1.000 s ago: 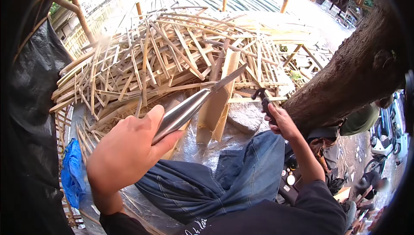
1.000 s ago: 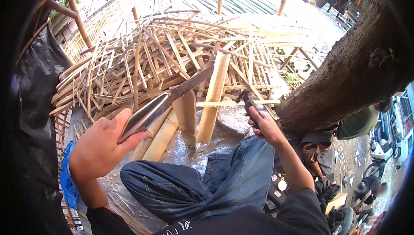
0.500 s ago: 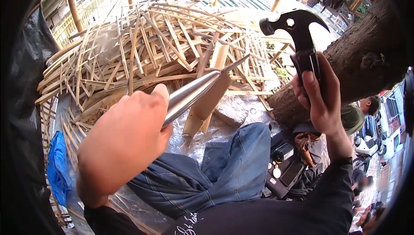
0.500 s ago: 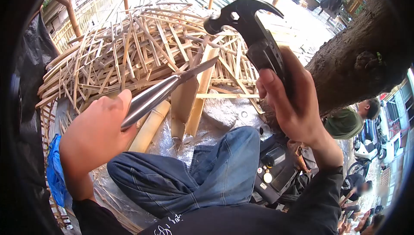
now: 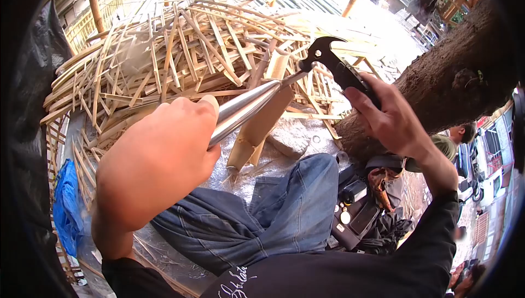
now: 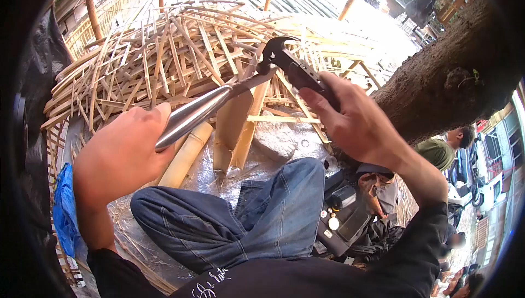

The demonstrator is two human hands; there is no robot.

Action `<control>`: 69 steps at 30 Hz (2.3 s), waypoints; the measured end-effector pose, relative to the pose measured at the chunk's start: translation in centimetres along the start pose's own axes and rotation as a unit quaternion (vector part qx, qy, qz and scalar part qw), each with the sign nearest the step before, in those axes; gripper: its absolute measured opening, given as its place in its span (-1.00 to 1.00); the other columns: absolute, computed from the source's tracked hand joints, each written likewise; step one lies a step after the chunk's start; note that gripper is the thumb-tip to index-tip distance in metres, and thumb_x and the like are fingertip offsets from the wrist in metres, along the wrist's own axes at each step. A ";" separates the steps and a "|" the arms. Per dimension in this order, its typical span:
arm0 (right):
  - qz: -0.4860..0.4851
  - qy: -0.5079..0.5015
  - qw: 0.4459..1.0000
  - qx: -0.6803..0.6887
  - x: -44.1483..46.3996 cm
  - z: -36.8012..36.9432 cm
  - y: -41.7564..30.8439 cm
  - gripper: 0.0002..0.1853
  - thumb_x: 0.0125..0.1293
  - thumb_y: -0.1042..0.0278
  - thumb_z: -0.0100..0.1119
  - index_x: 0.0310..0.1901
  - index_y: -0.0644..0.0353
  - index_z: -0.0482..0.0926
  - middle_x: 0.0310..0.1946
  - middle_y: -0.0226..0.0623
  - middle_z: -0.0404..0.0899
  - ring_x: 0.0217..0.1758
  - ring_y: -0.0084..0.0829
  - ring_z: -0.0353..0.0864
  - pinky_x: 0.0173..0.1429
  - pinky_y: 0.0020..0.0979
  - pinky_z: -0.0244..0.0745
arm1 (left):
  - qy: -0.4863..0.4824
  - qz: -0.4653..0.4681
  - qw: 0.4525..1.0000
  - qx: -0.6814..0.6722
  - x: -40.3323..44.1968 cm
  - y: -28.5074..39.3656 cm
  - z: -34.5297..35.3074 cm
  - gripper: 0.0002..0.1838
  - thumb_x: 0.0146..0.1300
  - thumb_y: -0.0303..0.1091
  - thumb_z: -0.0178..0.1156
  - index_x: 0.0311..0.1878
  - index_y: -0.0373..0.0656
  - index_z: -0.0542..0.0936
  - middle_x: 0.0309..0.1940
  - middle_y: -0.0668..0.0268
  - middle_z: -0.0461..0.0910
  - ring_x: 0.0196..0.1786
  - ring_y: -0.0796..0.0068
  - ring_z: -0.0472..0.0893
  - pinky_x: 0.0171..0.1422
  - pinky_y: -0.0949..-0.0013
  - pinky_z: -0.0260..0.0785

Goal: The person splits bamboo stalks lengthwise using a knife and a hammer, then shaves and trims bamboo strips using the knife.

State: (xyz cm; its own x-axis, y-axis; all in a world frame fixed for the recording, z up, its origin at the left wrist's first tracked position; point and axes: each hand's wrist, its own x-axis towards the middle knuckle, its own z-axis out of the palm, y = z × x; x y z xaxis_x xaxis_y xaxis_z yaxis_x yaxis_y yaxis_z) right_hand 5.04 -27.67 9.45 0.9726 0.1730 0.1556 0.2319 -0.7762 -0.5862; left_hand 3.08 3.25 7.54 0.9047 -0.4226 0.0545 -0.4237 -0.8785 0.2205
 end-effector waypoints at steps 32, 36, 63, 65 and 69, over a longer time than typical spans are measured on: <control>-0.022 0.042 0.998 0.027 -1.4 2.3 1.2 -0.57 0.55 0.06 -0.03 0.13 0.32 0.45 -0.52 -0.45 0.44 -0.61 -0.66 0.35 -0.58 -0.59 0.19 | 0.058 -0.008 0.998 -0.015 -0.4 -1.7 1.3 -0.70 0.19 -0.34 0.25 -0.06 -0.27 0.51 -0.26 0.05 0.59 -0.07 0.03 0.57 0.07 0.08 0.43; -0.145 0.145 0.937 0.284 -1.0 0.8 -0.6 -0.62 0.58 0.09 -0.09 0.01 0.30 0.50 -0.60 -0.58 0.27 -0.67 -0.77 0.14 -0.64 -0.65 0.00 | 0.016 -0.034 0.999 -0.016 -0.4 -2.1 0.7 -0.69 0.19 -0.33 0.25 -0.05 -0.26 0.51 -0.28 0.06 0.58 -0.08 0.04 0.57 0.06 0.08 0.43; 0.068 -0.010 0.993 0.101 0.8 4.8 2.5 -0.71 0.52 0.17 0.06 -0.06 0.28 0.52 -0.54 -0.55 0.38 -0.58 -0.65 0.33 -0.51 -0.53 0.24 | 0.028 -0.013 0.998 -0.060 -1.2 -4.5 3.7 -0.68 0.14 -0.38 0.29 -0.10 -0.34 0.48 -0.33 0.01 0.56 -0.12 -0.01 0.56 0.02 0.09 0.42; -0.039 0.069 0.973 0.215 0.6 4.0 2.8 -0.64 0.57 0.05 -0.06 0.04 0.22 0.50 -0.56 -0.51 0.31 -0.65 -0.77 0.18 -0.64 -0.66 -0.02 | 0.075 0.029 0.996 -0.037 -1.5 -4.8 4.1 -0.68 0.15 -0.38 0.29 -0.09 -0.35 0.49 -0.32 0.01 0.56 -0.14 -0.01 0.56 0.03 0.10 0.42; -0.113 0.156 0.924 0.332 1.8 5.5 4.5 -0.51 0.57 -0.09 -0.17 0.03 0.24 0.49 -0.54 -0.46 0.36 -0.69 -0.75 0.18 -0.66 -0.62 -0.01 | 0.089 0.045 0.994 -0.037 -1.3 -4.3 4.5 -0.68 0.15 -0.37 0.29 -0.09 -0.35 0.49 -0.30 0.01 0.57 -0.15 -0.01 0.57 0.02 0.10 0.42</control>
State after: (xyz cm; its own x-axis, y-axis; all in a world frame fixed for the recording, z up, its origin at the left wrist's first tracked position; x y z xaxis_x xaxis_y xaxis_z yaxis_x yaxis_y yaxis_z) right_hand 7.96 -27.47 2.73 0.8692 0.0217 0.4940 0.4893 -0.1820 -0.8529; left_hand 3.50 6.62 2.18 0.8595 -0.4471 0.2476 -0.5050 -0.8172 0.2778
